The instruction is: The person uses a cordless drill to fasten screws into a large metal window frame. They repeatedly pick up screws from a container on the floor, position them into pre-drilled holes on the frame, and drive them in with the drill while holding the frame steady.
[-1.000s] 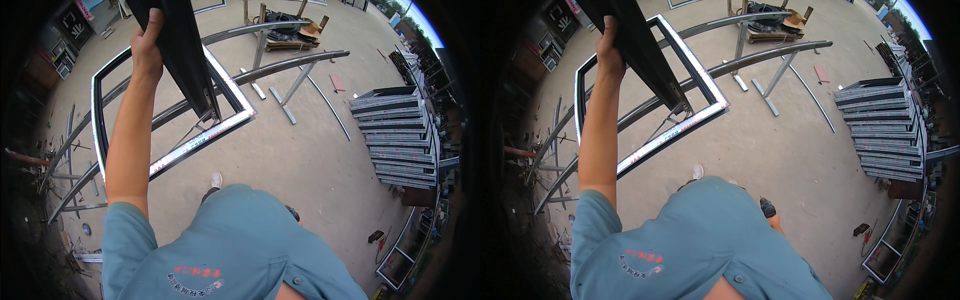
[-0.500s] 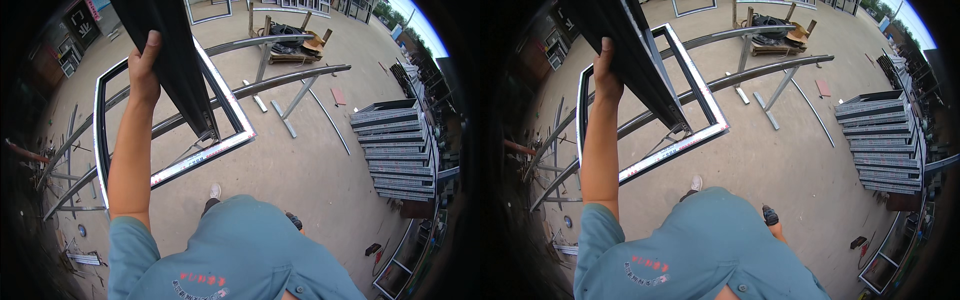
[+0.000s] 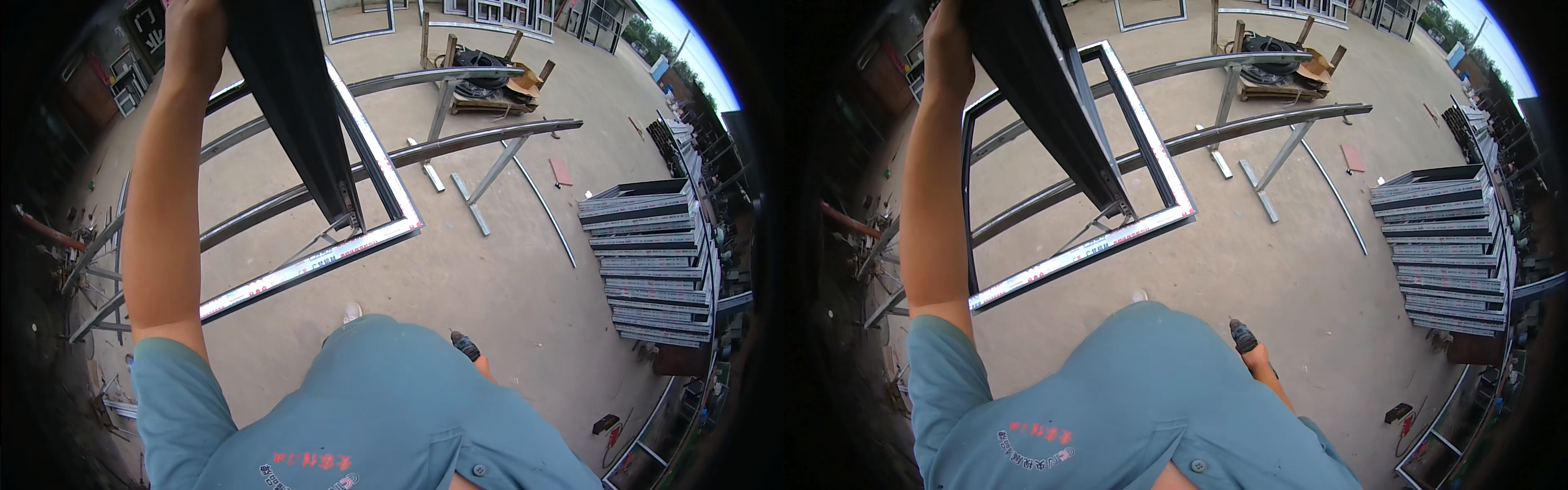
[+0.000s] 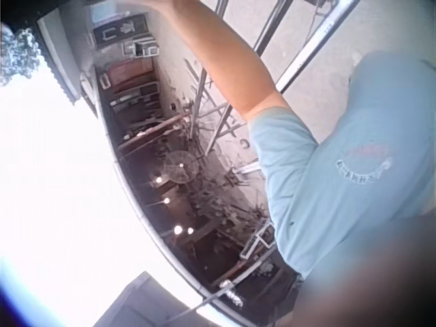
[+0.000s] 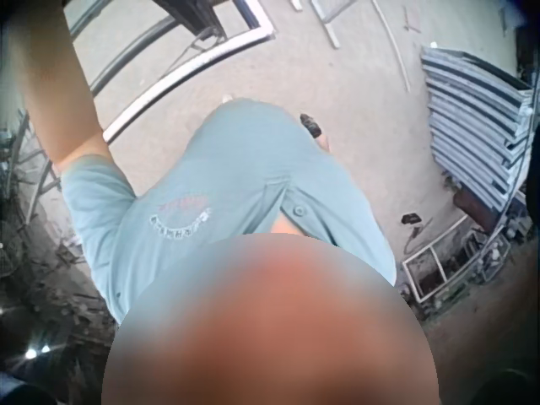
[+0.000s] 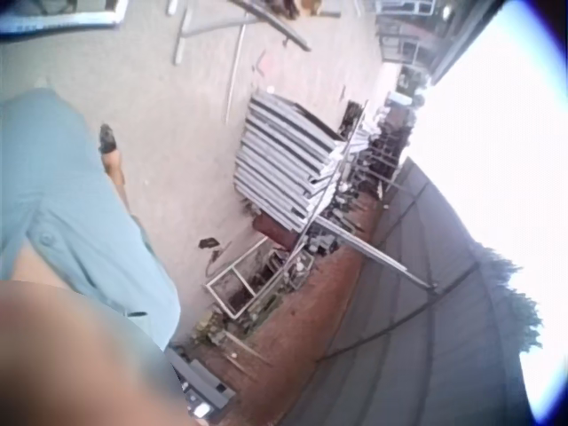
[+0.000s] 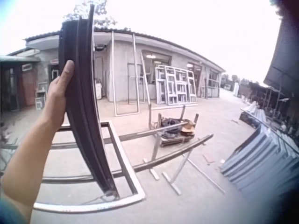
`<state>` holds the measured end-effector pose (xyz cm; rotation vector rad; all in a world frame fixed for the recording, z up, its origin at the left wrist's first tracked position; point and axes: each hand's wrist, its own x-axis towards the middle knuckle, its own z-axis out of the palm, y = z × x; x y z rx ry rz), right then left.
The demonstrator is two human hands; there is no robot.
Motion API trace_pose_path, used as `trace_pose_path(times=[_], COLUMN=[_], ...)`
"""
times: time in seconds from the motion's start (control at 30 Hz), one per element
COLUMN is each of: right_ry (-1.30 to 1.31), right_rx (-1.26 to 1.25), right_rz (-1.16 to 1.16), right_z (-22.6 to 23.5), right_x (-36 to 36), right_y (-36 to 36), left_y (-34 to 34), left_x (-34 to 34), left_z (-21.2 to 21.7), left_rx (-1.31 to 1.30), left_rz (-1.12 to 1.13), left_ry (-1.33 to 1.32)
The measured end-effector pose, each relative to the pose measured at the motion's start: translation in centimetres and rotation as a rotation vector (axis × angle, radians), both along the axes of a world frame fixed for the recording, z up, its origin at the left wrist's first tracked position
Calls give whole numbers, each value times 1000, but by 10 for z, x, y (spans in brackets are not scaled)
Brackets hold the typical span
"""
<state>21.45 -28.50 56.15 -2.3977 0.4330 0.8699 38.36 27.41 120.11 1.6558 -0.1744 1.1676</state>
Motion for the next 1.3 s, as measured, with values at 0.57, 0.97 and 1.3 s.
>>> trace_pose_path(times=[0.57,0.97,1.3], right_ry=[8,20,3], right_rx=[25,-21,-32], right_rz=[-23,24,68], right_z=[-3,16,38], right_x=[-20,-4,20], right_y=[7,-1,-2], left_y=[11,-78,-84], left_x=[-103,-223,-227], left_z=[-213,-445,-475], left_rx=[-362,-1489,-1528], left_rz=[35,-382,-456], left_ry=[780,1330,1293])
